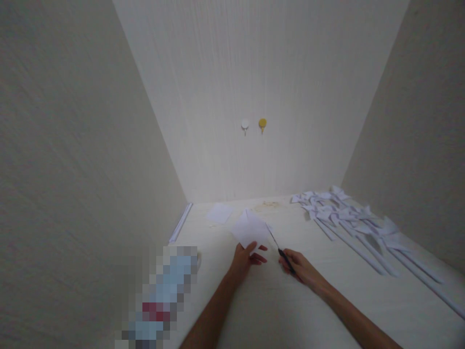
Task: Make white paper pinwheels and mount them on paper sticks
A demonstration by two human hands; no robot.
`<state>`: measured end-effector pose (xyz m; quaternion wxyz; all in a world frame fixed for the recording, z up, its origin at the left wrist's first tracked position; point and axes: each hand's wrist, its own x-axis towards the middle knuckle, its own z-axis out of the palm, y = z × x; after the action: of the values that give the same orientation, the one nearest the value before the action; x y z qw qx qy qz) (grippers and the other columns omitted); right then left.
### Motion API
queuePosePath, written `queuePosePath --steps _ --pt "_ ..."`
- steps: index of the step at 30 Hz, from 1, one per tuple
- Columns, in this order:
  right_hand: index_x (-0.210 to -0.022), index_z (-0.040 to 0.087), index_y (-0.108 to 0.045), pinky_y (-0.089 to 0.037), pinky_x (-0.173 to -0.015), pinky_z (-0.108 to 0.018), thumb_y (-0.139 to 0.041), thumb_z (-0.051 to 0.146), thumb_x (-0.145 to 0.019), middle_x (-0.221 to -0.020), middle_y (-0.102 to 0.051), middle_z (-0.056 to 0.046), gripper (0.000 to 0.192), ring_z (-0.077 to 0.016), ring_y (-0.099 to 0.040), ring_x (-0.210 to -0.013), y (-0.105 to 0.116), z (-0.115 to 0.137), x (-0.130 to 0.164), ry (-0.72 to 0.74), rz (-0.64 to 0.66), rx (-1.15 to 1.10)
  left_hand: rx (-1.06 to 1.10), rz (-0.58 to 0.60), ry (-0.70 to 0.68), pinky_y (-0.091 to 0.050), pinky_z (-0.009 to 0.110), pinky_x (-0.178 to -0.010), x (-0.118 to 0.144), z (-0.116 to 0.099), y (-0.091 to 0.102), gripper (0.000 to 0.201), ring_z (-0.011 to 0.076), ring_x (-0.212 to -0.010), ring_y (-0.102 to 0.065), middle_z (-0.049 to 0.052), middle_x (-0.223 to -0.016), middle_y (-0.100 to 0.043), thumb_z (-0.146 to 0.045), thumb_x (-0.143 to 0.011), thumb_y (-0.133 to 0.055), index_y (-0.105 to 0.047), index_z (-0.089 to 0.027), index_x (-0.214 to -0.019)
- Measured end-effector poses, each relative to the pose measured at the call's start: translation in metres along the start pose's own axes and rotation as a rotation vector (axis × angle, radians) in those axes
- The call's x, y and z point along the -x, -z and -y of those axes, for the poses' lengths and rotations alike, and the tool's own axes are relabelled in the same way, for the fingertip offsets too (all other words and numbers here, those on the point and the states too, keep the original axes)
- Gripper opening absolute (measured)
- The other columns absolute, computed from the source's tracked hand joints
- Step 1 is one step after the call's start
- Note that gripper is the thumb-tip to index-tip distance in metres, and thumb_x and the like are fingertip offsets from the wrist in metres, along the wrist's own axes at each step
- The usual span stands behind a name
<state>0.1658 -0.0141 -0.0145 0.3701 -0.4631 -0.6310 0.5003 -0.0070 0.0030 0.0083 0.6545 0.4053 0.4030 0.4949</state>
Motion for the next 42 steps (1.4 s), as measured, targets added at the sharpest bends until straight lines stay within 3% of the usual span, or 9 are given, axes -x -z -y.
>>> queuePosePath --steps 5,11,16,26,33,42 --pt "-0.057 0.018 -0.038 -0.024 -0.04 -0.02 -0.041 0.058 -0.068 -0.048 -0.035 0.005 0.042 -0.0068 -0.032 -0.043 0.0 0.004 0.001 0.001 0.011 0.043 -0.117 0.025 -0.041 -0.036 0.018 -0.038 0.003 0.002 -0.001 0.018 0.0084 -0.038 -0.052 0.004 -0.061 -0.063 -0.029 -0.057 -0.061 -0.059 -0.012 -0.06" --pt "-0.054 0.018 -0.038 -0.026 -0.042 -0.02 -0.043 0.054 -0.069 -0.048 -0.032 0.006 0.039 -0.0077 -0.033 -0.046 0.0 0.011 0.005 0.026 0.063 0.099 0.059 -0.184 -0.095 -0.036 0.018 -0.039 -0.007 -0.001 0.007 0.017 0.0076 -0.038 -0.05 0.002 -0.053 -0.06 -0.024 -0.055 -0.063 -0.054 -0.012 -0.061" --pt "-0.055 0.018 -0.037 -0.025 -0.041 -0.019 -0.049 0.048 -0.066 -0.048 -0.033 0.007 0.034 -0.0069 -0.032 -0.043 -0.002 0.018 0.009 -0.011 0.093 0.108 0.103 -0.252 -0.158 -0.036 0.018 -0.039 -0.01 0.0 0.011 0.021 0.0074 -0.039 -0.05 0.001 -0.054 -0.059 -0.026 -0.053 -0.065 -0.052 -0.012 -0.061" --pt "-0.055 0.018 -0.038 -0.024 -0.041 -0.018 -0.05 0.034 -0.067 -0.049 -0.034 0.006 0.024 -0.0072 -0.033 -0.046 -0.002 0.005 0.007 0.034 0.093 0.217 0.006 -0.227 -0.132 -0.037 0.022 -0.041 -0.007 0.004 0.007 0.028 0.0095 -0.037 -0.048 0.003 -0.043 -0.056 -0.034 -0.053 -0.065 -0.056 -0.009 -0.044" --pt "-0.054 0.018 -0.037 -0.024 -0.041 -0.019 -0.049 0.037 -0.068 -0.05 -0.034 0.006 0.027 -0.0075 -0.032 -0.047 -0.002 0.01 0.01 0.013 0.08 0.257 -0.044 -0.235 -0.135 -0.036 0.022 -0.039 -0.007 0.003 0.004 0.027 0.0105 -0.036 -0.05 0.004 -0.043 -0.057 -0.034 -0.055 -0.063 -0.057 -0.009 -0.046" --pt "-0.054 0.018 -0.034 -0.023 -0.042 -0.019 -0.048 0.036 -0.068 -0.051 -0.033 0.006 0.027 -0.0069 -0.031 -0.046 -0.001 0.013 0.009 0.003 0.122 0.239 -0.025 -0.191 -0.181 -0.043 0.022 -0.045 -0.006 0.006 0.005 0.024 0.0192 -0.061 -0.062 0.01 -0.072 -0.065 -0.028 -0.06 -0.061 -0.062 -0.008 -0.072"
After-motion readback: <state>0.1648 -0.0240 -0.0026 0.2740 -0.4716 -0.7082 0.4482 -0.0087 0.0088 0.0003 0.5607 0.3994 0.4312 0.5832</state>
